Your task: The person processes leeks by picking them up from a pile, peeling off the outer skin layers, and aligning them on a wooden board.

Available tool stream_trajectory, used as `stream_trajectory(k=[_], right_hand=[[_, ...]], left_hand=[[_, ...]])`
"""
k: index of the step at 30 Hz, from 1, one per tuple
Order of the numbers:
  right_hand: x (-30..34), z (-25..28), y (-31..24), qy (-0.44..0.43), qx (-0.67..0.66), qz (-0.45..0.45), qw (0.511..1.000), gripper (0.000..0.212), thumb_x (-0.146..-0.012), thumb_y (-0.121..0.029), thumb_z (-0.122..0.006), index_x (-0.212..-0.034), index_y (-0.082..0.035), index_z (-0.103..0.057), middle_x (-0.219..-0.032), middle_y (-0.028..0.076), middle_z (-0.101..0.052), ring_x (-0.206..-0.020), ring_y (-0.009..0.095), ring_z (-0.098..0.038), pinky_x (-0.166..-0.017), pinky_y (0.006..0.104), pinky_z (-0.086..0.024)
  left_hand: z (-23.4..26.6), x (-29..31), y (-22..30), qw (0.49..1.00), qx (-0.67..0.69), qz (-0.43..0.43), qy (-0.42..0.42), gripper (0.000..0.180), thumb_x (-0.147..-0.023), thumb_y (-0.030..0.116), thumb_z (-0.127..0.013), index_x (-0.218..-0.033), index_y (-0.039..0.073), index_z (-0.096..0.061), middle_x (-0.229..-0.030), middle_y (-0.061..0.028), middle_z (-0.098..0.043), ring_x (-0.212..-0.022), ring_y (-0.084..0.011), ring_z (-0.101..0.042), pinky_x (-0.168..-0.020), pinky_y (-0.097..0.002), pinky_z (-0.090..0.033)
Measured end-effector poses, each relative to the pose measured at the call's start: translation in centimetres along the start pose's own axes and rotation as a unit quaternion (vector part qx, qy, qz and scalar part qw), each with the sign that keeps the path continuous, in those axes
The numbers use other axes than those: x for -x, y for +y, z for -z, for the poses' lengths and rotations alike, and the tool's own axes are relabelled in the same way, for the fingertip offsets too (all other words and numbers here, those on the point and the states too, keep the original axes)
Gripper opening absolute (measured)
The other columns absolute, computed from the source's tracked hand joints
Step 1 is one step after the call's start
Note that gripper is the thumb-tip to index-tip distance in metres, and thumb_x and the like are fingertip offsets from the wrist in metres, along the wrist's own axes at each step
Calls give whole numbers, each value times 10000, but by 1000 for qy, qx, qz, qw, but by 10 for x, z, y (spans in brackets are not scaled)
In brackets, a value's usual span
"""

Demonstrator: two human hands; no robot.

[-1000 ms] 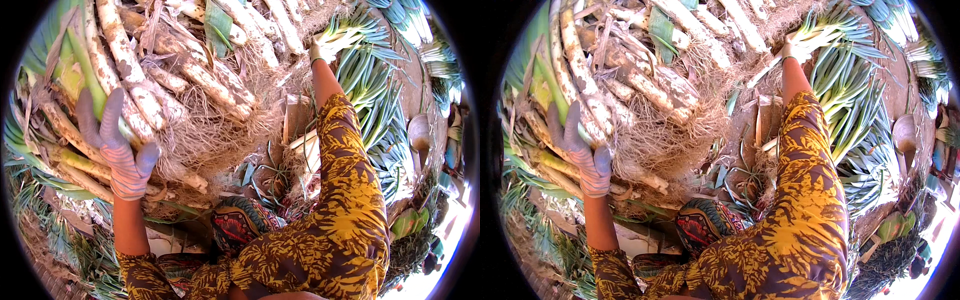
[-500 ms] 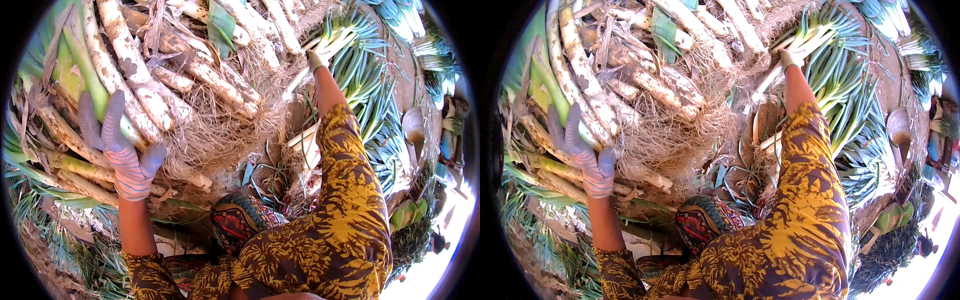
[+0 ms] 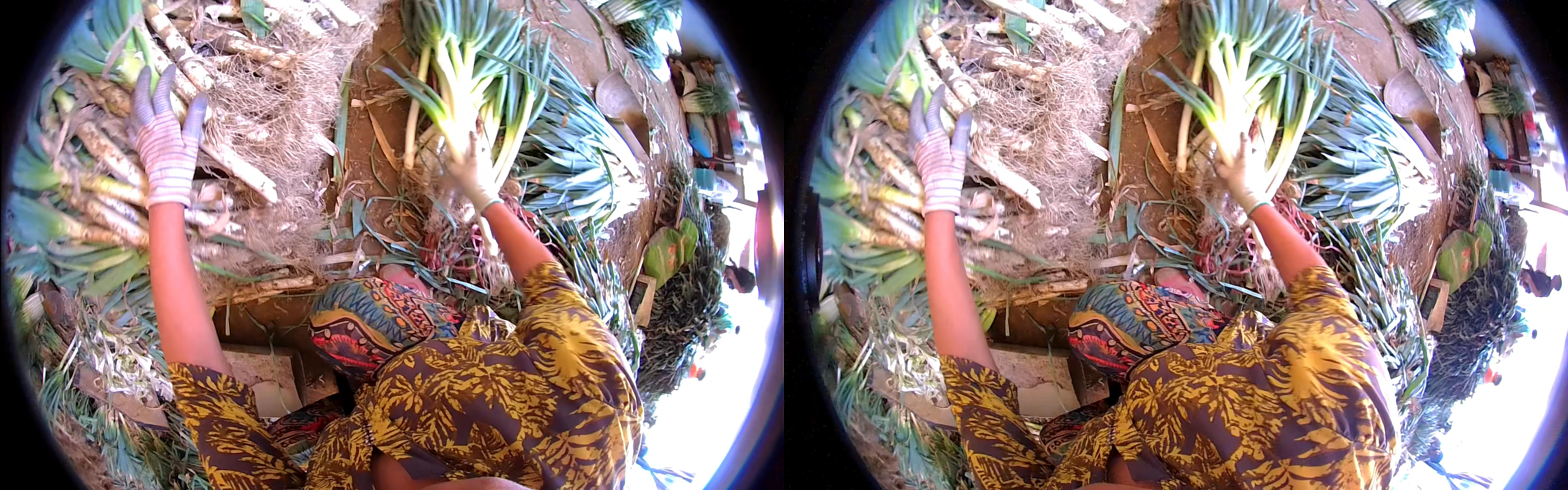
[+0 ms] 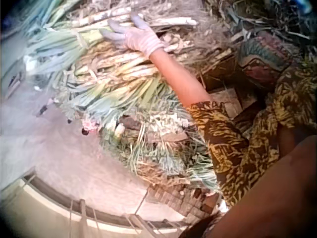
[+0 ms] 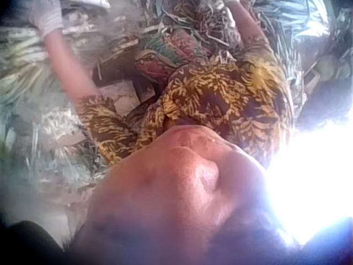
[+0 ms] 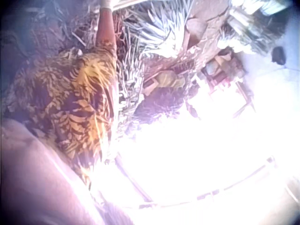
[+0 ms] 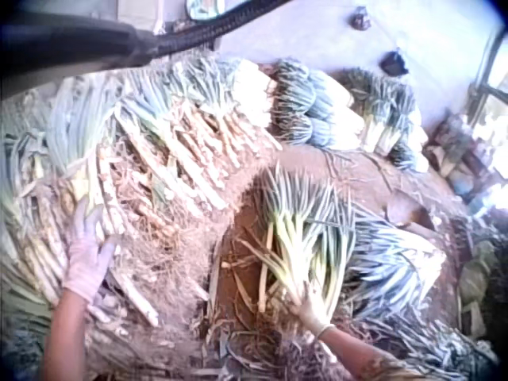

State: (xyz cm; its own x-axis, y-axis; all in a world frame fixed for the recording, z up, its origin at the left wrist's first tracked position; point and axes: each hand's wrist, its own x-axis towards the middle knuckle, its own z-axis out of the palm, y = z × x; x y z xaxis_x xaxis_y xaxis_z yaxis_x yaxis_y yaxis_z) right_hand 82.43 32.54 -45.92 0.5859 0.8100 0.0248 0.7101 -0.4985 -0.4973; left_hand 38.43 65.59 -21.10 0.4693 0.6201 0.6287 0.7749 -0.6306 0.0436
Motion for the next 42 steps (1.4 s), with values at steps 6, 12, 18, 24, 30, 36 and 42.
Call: stream_trajectory(k=[6, 12, 18, 24, 30, 36, 42], right_hand=[[42, 39, -44, 43, 69, 70, 994, 586, -728, -138, -704, -1302, -90, -594, -1316, 285, -510, -1128, 422, -560, -938, 481, -481], [70, 91, -45, -65, 12, -2, 998, 502, -818, -200, -713, -1277, -31, -600, -909, 174, -712, -772, 283, -689, -710, 371, -542], [90, 119, -77, -175, -273, -31, 946, 636, -822, -260, -718, -1378, -18, -526, -952, 152, -708, -778, 195, -658, -769, 339, -530], [53, 96, -142, -105, -231, 36, 967, 676, -862, -256, -659, -1439, 4, -423, -849, 143, -672, -644, 183, -594, -625, 329, -499], [31, 59, -90, -128, -226, -21, 966, 609, -895, -252, -645, -1425, -22, -453, -926, 140, -685, -732, 197, -620, -676, 335, -507], [118, 64, -103, -226, -180, -13, 957, 535, -904, -200, -632, -1410, -90, -496, -980, 180, -696, -828, 255, -662, -765, 350, -528], [169, 31, -33, -275, -59, 61, 958, 588, -882, -272, -662, -1421, -135, -472, -1031, 222, -686, -928, 386, -666, -837, 427, -520]], left_hand=[[93, 45, 78, 992, 41, 93, -70, 513, -834, 410, -729, -1232, 109, -613, -1383, -154, -482, -1293, -358, -437, -1108, -462, -346], [168, 109, 183, 944, 233, 103, -209, 301, -882, 285, -693, -1057, 41, -667, -1111, -167, -643, -1043, -309, -618, -937, -385, -476], [168, 93, 263, 829, 491, 185, -195, 198, -921, 225, -677, -1031, 61, -689, -976, -93, -706, -898, -185, -661, -831, -324, -526], [109, 164, 304, 805, 358, 288, -376, 269, -874, 307, -734, -1072, 127, -710, -1093, -46, -722, -999, -191, -662, -923, -341, -507], [69, 193, 255, 738, 474, 356, -323, 241, -896, 235, -683, -1065, 66, -705, -894, -61, -707, -809, -149, -617, -790, -311, -505], [76, 192, 252, 738, 424, 354, -388, 224, -934, 215, -663, -1083, 48, -688, -942, -17, -678, -845, -117, -580, -806, -285, -486], [57, 183, 263, 723, 460, 334, -393, 200, -923, 215, -681, -1029, 46, -694, -825, -1, -646, -727, -93, -518, -686, -271, -464]])
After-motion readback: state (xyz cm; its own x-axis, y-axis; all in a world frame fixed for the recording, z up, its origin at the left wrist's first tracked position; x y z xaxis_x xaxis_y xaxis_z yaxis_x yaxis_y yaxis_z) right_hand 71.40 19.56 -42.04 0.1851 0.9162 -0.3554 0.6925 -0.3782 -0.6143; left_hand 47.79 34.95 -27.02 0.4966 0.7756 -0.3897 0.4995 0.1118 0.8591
